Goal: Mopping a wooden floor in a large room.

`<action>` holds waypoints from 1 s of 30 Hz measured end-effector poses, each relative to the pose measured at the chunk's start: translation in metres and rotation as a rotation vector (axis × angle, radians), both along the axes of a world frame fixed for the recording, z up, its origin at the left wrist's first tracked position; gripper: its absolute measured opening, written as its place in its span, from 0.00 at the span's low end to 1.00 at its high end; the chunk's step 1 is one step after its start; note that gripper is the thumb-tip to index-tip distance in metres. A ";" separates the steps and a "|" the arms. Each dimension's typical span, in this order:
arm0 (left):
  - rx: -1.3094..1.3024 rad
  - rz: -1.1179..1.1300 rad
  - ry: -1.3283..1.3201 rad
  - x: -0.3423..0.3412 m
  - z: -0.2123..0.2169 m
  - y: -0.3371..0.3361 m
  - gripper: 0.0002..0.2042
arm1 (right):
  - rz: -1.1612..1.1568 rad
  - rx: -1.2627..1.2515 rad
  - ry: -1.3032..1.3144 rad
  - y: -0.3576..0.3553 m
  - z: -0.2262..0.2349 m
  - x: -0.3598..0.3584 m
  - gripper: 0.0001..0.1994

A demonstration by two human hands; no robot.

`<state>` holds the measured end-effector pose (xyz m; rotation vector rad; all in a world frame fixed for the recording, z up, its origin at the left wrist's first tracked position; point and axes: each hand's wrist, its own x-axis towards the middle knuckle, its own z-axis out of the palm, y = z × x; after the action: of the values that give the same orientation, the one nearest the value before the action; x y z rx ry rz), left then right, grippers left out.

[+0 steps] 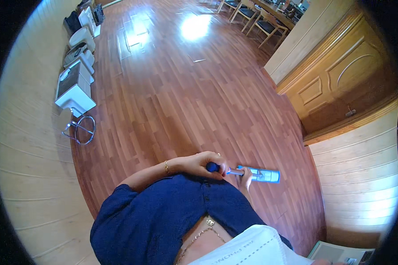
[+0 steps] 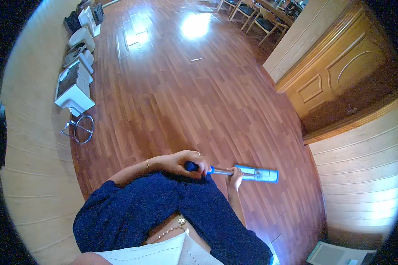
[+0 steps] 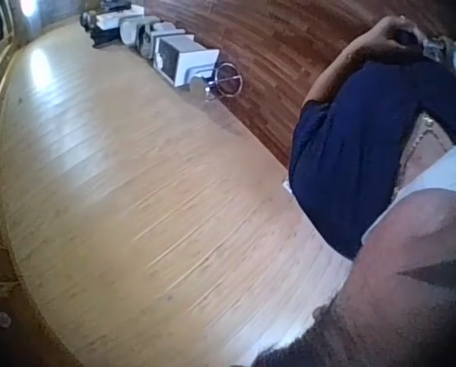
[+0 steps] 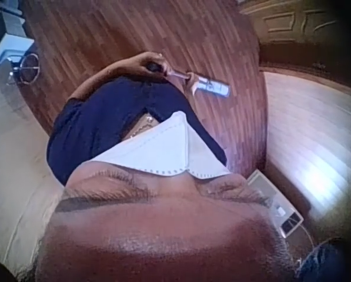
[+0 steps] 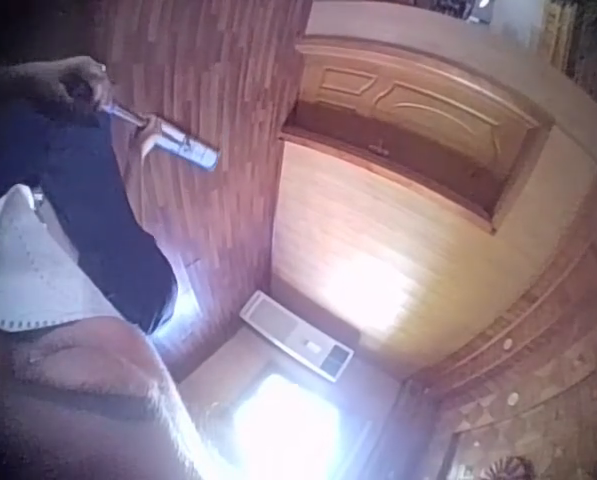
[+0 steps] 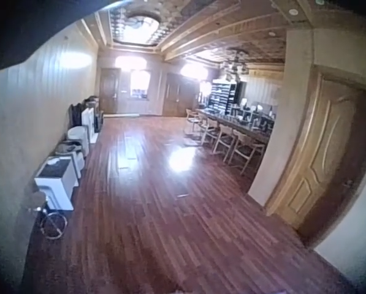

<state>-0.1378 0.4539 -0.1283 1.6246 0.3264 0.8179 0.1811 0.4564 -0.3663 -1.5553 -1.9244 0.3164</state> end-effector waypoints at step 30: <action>0.220 0.662 0.376 -0.030 0.075 0.102 0.08 | 0.638 -0.014 0.154 0.314 0.026 -0.168 0.10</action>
<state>-0.1682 0.5559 -0.0532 1.9021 1.1150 1.0583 0.0131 0.7703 -0.3406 -0.8527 -2.2471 0.6933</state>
